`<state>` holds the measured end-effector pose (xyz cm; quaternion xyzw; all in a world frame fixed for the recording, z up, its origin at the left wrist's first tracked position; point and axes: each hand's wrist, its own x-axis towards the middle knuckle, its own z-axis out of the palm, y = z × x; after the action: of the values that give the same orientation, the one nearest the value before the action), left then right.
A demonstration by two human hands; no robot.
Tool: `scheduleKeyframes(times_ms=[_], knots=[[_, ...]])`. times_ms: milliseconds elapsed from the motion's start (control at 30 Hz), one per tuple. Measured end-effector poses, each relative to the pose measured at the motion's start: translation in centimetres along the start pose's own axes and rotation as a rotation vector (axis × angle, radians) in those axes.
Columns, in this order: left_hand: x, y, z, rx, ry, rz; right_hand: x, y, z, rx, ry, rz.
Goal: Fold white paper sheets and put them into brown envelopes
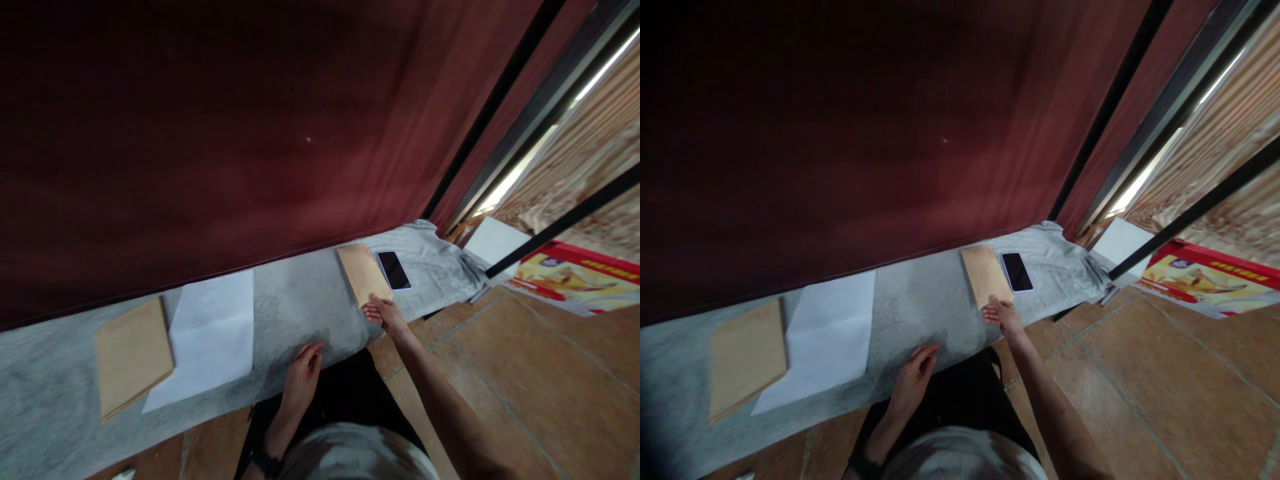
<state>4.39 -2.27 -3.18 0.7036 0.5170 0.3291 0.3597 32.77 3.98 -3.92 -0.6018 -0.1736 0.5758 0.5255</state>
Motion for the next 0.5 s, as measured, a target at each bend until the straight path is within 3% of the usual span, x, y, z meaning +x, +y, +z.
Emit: scheduleKeyframes(times_ms=[500], knots=[[-0.59, -0.81, 0.09, 0.069, 0.034, 0.123, -0.59, -0.41, 0.44, -0.109, 0.032, 0.017]])
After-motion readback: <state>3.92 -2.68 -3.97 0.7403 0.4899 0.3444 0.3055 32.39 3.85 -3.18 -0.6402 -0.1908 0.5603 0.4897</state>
